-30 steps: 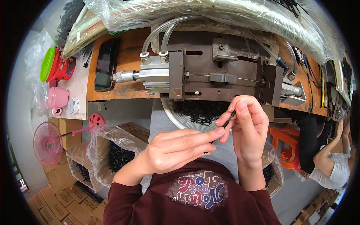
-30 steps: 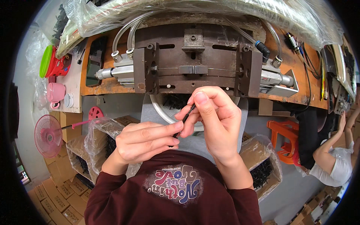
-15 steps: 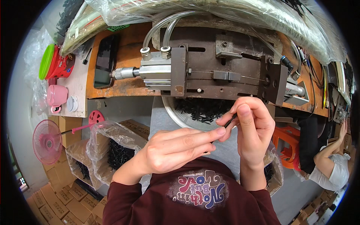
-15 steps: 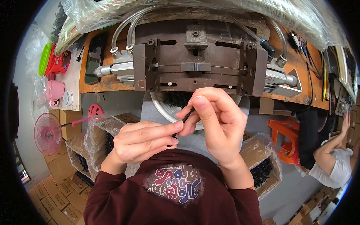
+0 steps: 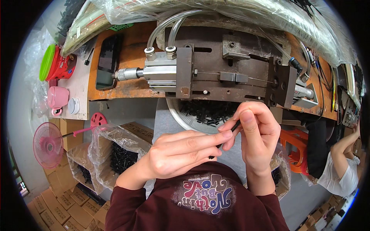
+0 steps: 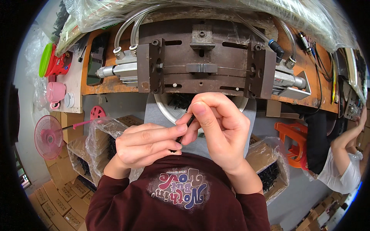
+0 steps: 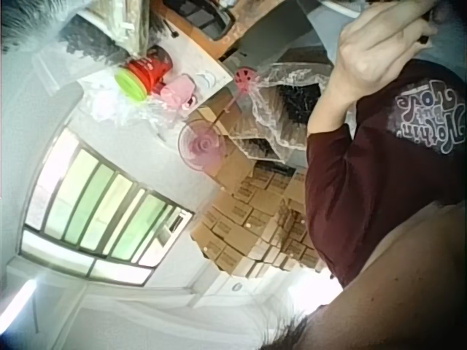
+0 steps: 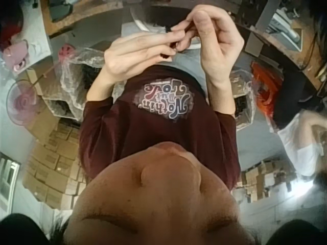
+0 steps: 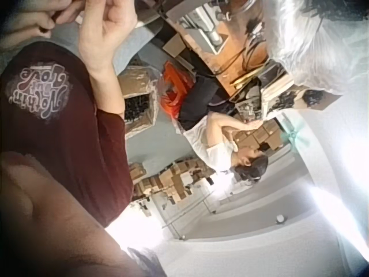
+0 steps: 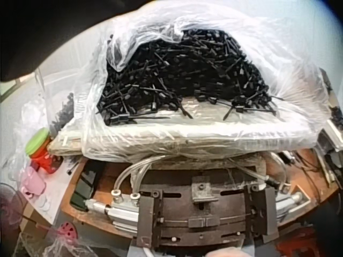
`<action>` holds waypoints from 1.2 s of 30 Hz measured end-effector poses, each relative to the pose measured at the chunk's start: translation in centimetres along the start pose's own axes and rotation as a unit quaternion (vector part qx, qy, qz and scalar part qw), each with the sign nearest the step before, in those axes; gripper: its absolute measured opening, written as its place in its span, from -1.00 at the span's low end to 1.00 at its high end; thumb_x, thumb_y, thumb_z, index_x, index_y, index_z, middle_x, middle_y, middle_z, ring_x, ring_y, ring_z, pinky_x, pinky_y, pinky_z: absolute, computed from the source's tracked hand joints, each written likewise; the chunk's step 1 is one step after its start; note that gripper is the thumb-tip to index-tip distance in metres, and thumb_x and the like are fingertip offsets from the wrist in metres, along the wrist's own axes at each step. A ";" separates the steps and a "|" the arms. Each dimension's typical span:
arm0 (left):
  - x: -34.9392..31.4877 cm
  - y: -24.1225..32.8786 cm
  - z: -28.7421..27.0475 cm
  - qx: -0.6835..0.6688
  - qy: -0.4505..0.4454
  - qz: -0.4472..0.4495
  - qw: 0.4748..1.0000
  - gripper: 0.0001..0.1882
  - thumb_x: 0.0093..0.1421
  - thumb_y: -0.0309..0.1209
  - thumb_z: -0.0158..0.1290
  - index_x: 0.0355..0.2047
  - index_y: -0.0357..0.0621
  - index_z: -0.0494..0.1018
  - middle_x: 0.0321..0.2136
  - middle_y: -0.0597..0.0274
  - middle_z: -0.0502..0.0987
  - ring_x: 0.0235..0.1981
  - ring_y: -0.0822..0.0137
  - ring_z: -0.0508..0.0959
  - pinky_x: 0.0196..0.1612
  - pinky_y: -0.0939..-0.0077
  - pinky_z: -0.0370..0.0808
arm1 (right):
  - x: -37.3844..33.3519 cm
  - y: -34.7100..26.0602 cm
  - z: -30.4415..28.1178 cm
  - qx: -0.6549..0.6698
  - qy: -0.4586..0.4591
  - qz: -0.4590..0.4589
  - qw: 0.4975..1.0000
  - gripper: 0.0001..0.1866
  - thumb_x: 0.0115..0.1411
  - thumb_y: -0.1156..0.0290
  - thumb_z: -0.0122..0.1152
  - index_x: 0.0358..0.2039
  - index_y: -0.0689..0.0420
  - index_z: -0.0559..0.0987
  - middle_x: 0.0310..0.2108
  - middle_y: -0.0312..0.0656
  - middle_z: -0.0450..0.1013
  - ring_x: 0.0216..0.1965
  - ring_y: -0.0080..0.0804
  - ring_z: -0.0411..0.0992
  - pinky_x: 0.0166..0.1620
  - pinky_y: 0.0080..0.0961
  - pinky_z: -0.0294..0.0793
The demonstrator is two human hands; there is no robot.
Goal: Assembling small black electronic components or wire connectors using a manual press tool on a workbench.
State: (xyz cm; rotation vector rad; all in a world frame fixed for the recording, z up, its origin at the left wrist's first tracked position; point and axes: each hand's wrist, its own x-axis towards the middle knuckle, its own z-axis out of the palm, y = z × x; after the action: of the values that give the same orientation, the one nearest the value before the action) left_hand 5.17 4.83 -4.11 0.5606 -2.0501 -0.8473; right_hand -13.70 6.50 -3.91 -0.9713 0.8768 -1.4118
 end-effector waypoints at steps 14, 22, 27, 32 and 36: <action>2.9 0.8 -0.7 0.088 0.034 -0.006 0.995 -0.65 -0.23 -0.52 0.34 -0.33 -0.24 0.60 -0.07 -0.01 0.56 -0.25 0.17 0.62 -0.22 0.37 0.57 | 3.0 -4.4 -1.1 -0.159 -0.002 0.064 0.985 -0.91 0.17 0.56 0.26 -0.31 0.29 0.60 -0.35 -0.25 0.54 -0.46 -0.68 0.45 -0.40 -0.75 0.46; 3.7 -0.8 1.9 0.258 0.058 -0.031 0.964 -0.68 -0.19 -0.50 0.32 -0.35 -0.25 0.55 -0.05 0.01 0.55 -0.21 0.14 0.60 -0.20 0.40 0.56 | 13.1 -13.6 -3.4 -0.676 0.116 -0.366 0.629 -0.78 -0.01 0.53 0.28 -0.28 0.17 0.63 -0.41 -0.29 0.53 -0.47 -0.48 0.48 -0.41 -0.61 0.43; 4.6 -1.5 3.5 0.296 0.041 -0.017 0.954 -0.76 -0.10 -0.49 0.26 -0.36 -0.19 0.54 -0.01 0.09 0.54 -0.40 0.30 0.59 -0.29 0.49 0.55 | 21.0 -14.8 -7.6 -0.853 0.030 -0.291 0.432 -0.58 -0.11 0.60 0.25 -0.14 0.15 0.55 -0.14 -0.21 0.43 -0.08 -0.23 0.40 -0.04 -0.36 0.45; 4.9 -1.7 3.7 0.315 0.030 -0.025 0.948 -0.75 -0.11 -0.49 0.27 -0.36 -0.19 0.55 0.00 0.08 0.53 -0.50 0.35 0.57 -0.40 0.54 0.49 | 24.9 -14.0 -7.9 -0.891 -0.021 -0.203 0.406 -0.59 -0.18 0.69 0.21 -0.20 0.25 0.53 -0.17 -0.16 0.38 -0.04 -0.15 0.38 0.00 -0.29 0.44; 5.2 -1.7 3.5 0.312 0.020 -0.036 0.949 -0.76 -0.12 -0.48 0.28 -0.38 -0.18 0.55 0.01 0.07 0.53 -0.57 0.35 0.53 -0.45 0.56 0.46 | 25.1 -14.0 -7.0 -0.879 -0.054 -0.199 0.429 -0.68 -0.08 0.69 0.11 -0.27 0.17 0.61 -0.24 -0.08 0.54 -0.14 -0.05 0.50 -0.08 -0.22 0.51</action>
State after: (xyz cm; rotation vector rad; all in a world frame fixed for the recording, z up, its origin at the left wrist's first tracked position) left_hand -0.52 1.62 -4.13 0.9873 -2.2611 -0.1986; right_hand -25.59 -17.74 8.16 -2.8891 2.1158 -0.0767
